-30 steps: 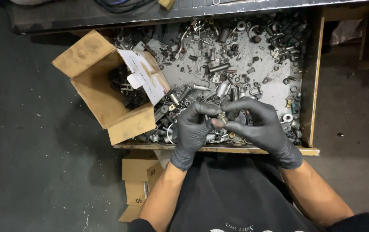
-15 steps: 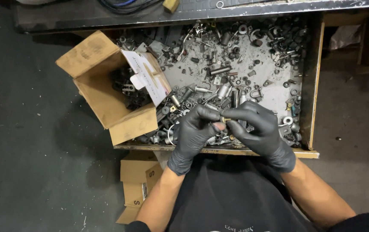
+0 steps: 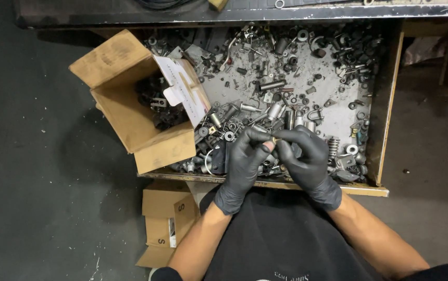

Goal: The person sorts through a drawer filled with various metal parts, including bolts, nuts, and washers. They pick up and examine individual items, occasionally placing them into a cardboard box on the left side of the frame.

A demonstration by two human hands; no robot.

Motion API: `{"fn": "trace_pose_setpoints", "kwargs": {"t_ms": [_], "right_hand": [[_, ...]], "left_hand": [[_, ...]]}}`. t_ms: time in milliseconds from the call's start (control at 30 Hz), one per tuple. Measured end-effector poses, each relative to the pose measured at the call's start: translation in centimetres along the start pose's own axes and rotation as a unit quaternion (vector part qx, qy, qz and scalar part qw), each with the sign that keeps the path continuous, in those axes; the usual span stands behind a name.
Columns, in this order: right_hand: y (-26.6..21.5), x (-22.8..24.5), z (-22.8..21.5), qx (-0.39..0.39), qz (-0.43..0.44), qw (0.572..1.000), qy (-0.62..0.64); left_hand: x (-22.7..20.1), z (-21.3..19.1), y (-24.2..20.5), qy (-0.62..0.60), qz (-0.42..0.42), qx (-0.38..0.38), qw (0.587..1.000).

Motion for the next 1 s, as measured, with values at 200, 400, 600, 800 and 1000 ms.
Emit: {"fn": "trace_pose_setpoints", "kwargs": {"t_ms": [200,400,600,800,1000], "right_hand": [[-0.5,-0.3,0.4,-0.008,0.018,0.999,0.030],[-0.9,-1.0,-0.2,0.001,0.011,1.000,0.003],[-1.6,-0.9,-1.4,0.085,0.009,0.981,-0.175],[-0.1,0.0,-4.5,0.036,0.045,0.989,-0.134],[0.0,-0.7,-4.9,0.048,0.051,0.994,-0.088]], "left_hand": [[1.2,-1.8,0.5,0.009,-0.048,0.003,0.999],[-5.2,-0.9,0.6,0.285,-0.013,0.024,0.958],[-5.6,-3.5,2.6,0.512,-0.085,0.006,0.855],[1.5,-5.8,9.3,0.780,0.043,-0.027,0.624],[3.4,-7.5,15.3,0.839,0.113,-0.082,0.526]]}}
Point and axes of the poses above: each hand's wrist, its own y-axis towards the middle knuckle, its own z-axis out of the palm, x = y × z, the point moved 4 cm from there along y, towards the middle knuckle, and after that the axes turned 11 degrees about x, right-handed, at the moved point
